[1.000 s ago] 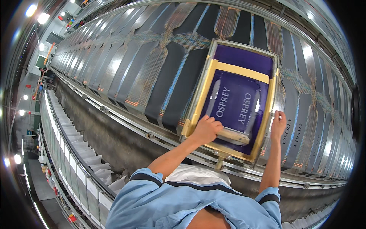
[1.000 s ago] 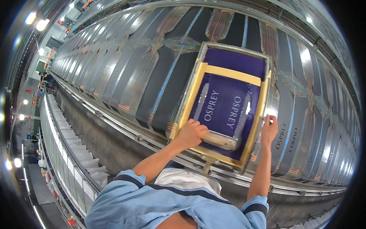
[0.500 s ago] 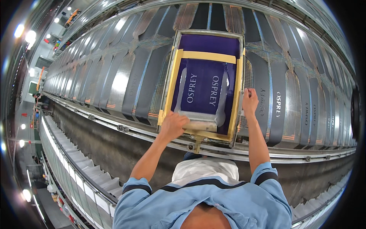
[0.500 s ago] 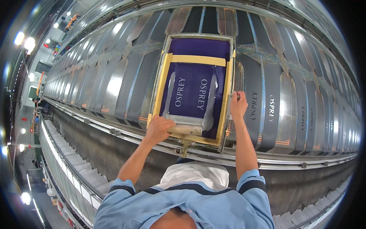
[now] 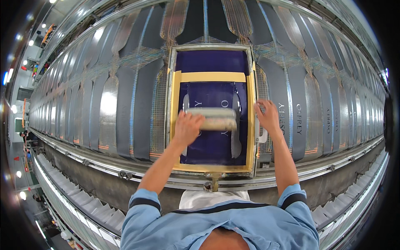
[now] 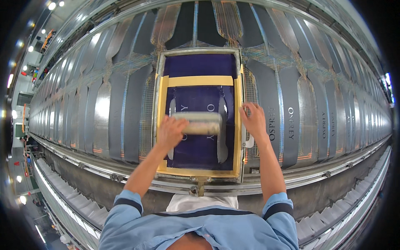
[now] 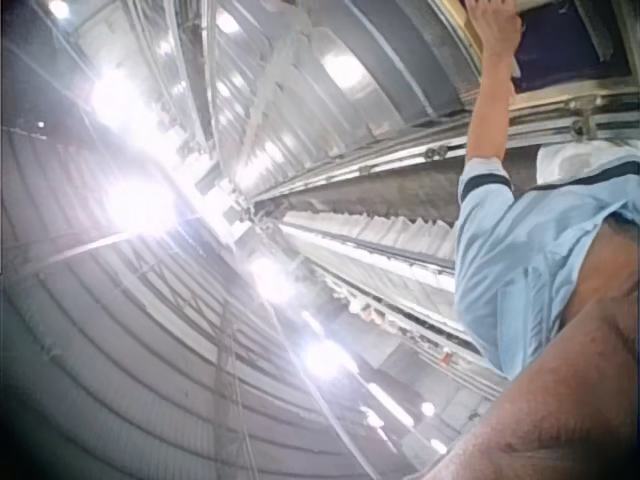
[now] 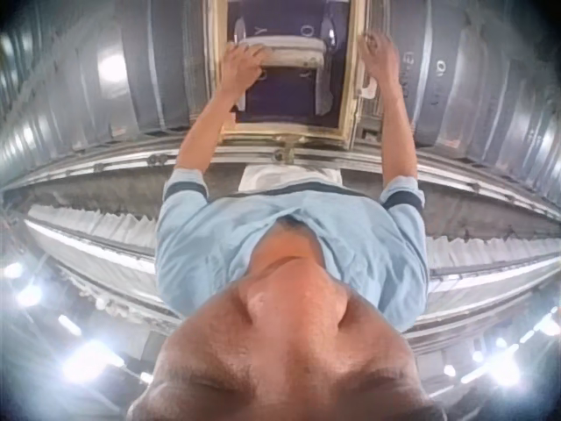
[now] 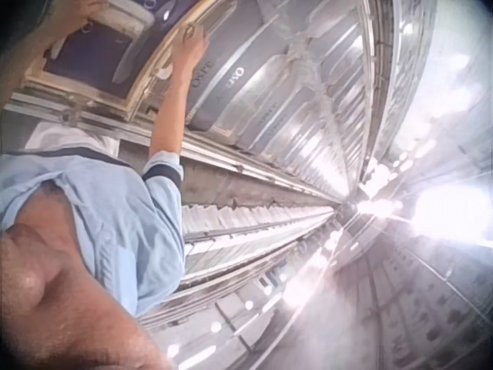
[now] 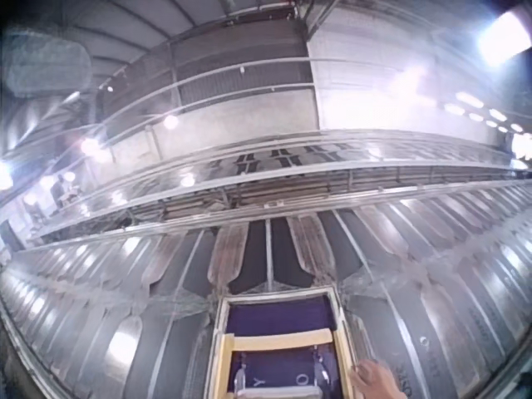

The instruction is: The person repeatedly pulls a squeegee across a screen-printing frame to apply ink onto a dark blue Osprey-branded fabric item. The task is performed continuously with consistent hand motion and pressure throughout the clip.

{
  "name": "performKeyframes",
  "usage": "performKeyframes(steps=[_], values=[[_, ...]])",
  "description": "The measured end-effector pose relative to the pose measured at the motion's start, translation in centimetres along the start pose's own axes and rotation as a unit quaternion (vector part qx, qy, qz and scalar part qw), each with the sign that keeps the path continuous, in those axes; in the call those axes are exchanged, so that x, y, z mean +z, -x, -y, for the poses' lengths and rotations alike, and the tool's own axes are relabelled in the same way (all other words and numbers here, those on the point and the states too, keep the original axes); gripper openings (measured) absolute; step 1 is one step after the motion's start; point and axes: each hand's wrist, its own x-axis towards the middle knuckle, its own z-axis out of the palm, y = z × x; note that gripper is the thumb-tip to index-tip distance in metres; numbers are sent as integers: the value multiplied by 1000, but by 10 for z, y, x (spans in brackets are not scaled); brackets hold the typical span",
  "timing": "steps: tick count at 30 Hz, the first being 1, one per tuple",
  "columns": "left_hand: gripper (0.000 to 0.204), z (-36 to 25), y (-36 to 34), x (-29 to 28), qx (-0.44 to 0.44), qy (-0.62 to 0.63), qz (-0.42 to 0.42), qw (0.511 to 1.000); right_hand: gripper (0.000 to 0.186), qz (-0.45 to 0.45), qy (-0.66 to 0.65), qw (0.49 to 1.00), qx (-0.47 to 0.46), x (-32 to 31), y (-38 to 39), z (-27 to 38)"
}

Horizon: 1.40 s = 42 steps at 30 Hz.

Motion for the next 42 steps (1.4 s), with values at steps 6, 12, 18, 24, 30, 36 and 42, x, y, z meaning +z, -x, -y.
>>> performKeyframes(steps=[6, 12, 18, 24, 30, 36, 42], values=[[22, 48, -101, -34, -39, 114, 51, 991, 42, 228, -37, 960, -156, -8, -77, 92], [22, 76, -150, -23, -75, 105, 78, 989, 39, 266, 173, 939, -130, 39, -133, 92], [14, 51, -106, -13, -92, 122, 82, 985, 18, 254, 163, 947, -109, 55, -84, 93], [33, -39, 47, -30, -26, 117, 73, 990, 36, 216, 139, 946, -199, 39, 93, 94], [27, -23, 12, -44, -26, 106, 115, 987, 21, 213, 108, 947, -215, 31, 58, 100], [24, 73, -134, -24, -20, 94, 87, 992, 25, 260, 209, 932, -144, 42, -116, 94], [34, 96, -167, -10, -92, 98, 109, 985, 31, 274, 192, 937, -97, 57, -161, 92]])
